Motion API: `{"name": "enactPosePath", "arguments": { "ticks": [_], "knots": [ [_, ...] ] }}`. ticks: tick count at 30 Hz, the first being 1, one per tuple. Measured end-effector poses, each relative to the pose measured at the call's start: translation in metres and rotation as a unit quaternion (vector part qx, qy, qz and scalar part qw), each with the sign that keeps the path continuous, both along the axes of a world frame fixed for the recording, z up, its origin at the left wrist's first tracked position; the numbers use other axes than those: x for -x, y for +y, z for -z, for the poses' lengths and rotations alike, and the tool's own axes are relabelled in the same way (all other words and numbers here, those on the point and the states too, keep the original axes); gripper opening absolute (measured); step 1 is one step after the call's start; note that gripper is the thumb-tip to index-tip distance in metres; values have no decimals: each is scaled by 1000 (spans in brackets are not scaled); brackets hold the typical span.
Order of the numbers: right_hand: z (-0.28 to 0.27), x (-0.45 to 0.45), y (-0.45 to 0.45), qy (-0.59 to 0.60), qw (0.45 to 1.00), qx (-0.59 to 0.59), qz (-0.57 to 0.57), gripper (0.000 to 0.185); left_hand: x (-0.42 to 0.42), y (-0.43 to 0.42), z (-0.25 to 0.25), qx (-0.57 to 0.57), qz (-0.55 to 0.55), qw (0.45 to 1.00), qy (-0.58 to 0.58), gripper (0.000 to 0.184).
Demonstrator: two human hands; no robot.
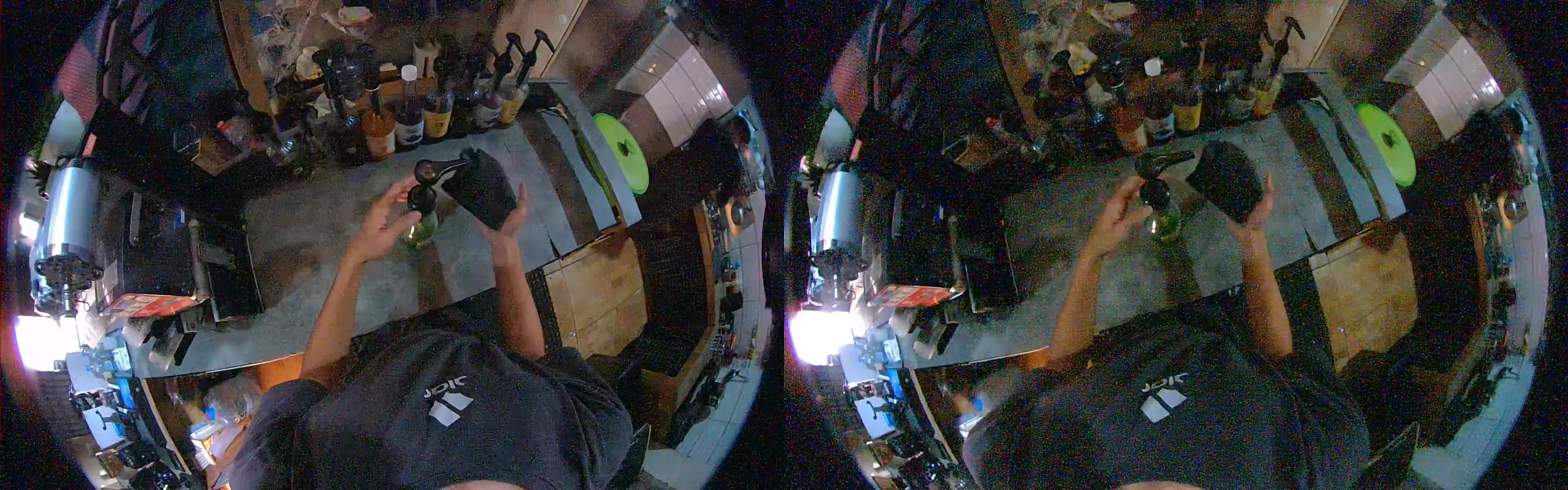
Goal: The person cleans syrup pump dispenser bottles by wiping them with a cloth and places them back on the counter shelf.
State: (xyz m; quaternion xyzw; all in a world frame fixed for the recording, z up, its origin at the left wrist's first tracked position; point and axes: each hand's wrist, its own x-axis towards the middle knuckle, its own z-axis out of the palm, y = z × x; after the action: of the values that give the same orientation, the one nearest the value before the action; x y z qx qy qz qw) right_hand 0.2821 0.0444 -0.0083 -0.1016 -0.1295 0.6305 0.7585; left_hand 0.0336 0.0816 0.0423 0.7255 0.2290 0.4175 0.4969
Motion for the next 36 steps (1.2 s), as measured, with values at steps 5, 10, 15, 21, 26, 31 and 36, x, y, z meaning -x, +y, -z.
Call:
{"name": "enactPosePath", "arguments": {
  "ticks": [5,10,15,21,26,31,36],
  "knots": [
    [-3,-15,-20,-16,997,67,-15,71,2,2,19,173,64,983,-14,49],
    [26,-23,-27,21,999,25,-16,74,-1,-1,15,154,70,984,-50,49],
    [17,1,-16,10,996,81,-45,68,-3,0,16,117,52,991,-36,51],
    [-38,19,-25,-311,914,262,-16,41,-3,-16,-5,206,-29,978,-14,47],
    [-77,58,-33,-606,779,160,20,30,-5,-12,5,202,-29,979,1,45],
    [-53,73,-29,-665,740,35,97,32,-8,-10,21,104,-55,992,-40,43],
    [-54,78,-46,-705,695,14,136,35,-11,-9,28,54,-76,995,-39,41]
  ]
}}
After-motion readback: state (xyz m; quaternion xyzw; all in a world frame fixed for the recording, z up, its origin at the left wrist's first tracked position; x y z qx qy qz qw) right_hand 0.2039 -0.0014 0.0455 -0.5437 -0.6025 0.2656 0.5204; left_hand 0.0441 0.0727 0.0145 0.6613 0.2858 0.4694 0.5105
